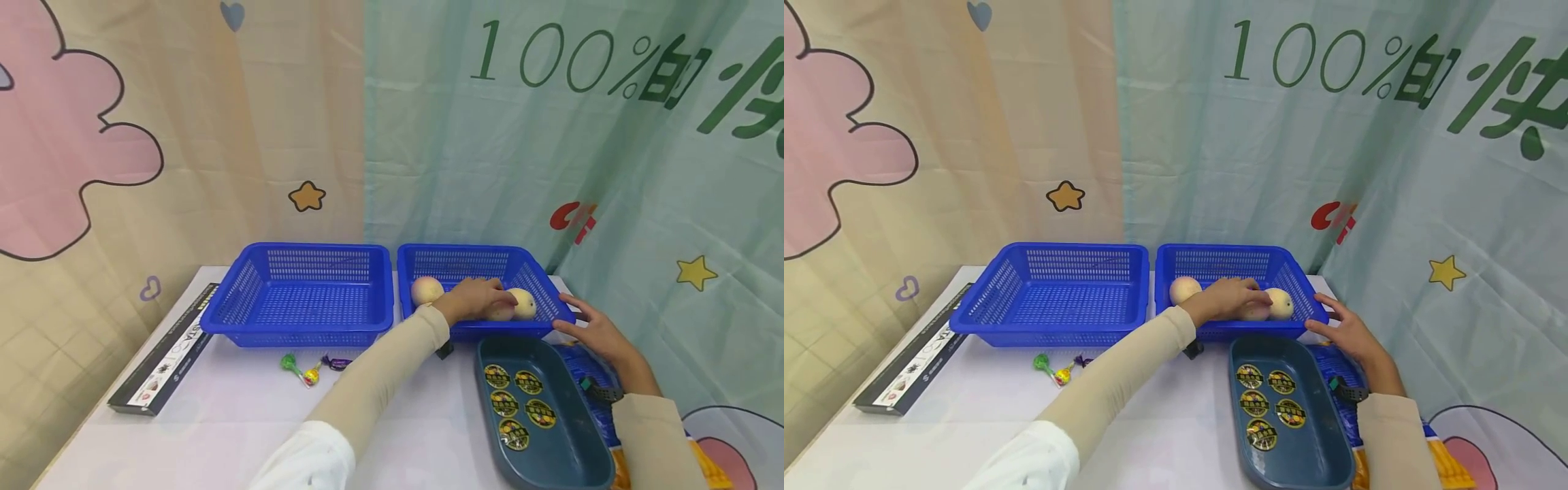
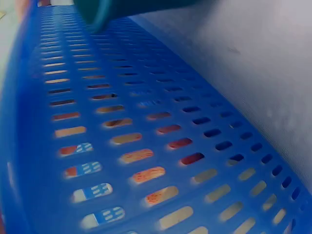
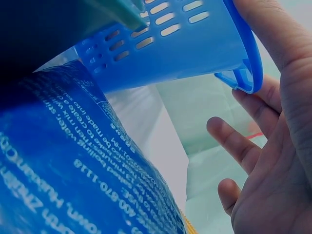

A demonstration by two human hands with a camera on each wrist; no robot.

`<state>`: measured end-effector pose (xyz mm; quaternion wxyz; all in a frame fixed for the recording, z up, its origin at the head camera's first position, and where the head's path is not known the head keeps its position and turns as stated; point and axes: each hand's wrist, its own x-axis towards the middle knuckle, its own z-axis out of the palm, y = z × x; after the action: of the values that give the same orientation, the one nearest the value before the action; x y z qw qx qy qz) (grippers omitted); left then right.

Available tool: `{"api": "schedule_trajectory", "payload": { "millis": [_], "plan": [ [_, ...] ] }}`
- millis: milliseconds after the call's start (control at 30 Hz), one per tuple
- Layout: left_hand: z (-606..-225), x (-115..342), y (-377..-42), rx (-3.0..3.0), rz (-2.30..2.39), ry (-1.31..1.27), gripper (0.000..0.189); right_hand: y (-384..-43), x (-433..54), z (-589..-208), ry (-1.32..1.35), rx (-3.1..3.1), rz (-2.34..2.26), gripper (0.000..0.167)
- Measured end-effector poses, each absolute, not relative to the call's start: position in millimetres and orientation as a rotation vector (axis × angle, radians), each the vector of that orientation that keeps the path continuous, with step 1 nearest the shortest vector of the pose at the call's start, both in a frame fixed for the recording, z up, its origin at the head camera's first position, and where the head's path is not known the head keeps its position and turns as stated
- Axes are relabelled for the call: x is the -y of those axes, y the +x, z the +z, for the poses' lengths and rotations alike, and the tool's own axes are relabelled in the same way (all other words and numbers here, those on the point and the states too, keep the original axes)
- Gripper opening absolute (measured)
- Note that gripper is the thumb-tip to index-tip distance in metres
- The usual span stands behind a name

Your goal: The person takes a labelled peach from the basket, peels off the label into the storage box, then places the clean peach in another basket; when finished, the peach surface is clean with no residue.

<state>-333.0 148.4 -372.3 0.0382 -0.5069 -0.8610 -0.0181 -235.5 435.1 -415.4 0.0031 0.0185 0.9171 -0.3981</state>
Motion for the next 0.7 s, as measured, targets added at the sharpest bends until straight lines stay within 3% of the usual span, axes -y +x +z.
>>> {"api": "schedule_trajectory", "payload": {
  "millis": [233,433,700],
  "plan": [
    [-370,-136,-341,2.809,-0.099,-1.495,0.045,-240,-430,-415,0.033,-2.891,-1.259,0.096],
    [-359,-120,-347,2.854,-0.361,-1.474,0.057,-243,-428,-411,0.032,-2.889,-1.267,0.097],
    [-332,-37,-336,2.627,-0.640,-1.383,0.054,-243,-429,-403,-0.030,-2.953,-1.147,0.097]
  ]
}}
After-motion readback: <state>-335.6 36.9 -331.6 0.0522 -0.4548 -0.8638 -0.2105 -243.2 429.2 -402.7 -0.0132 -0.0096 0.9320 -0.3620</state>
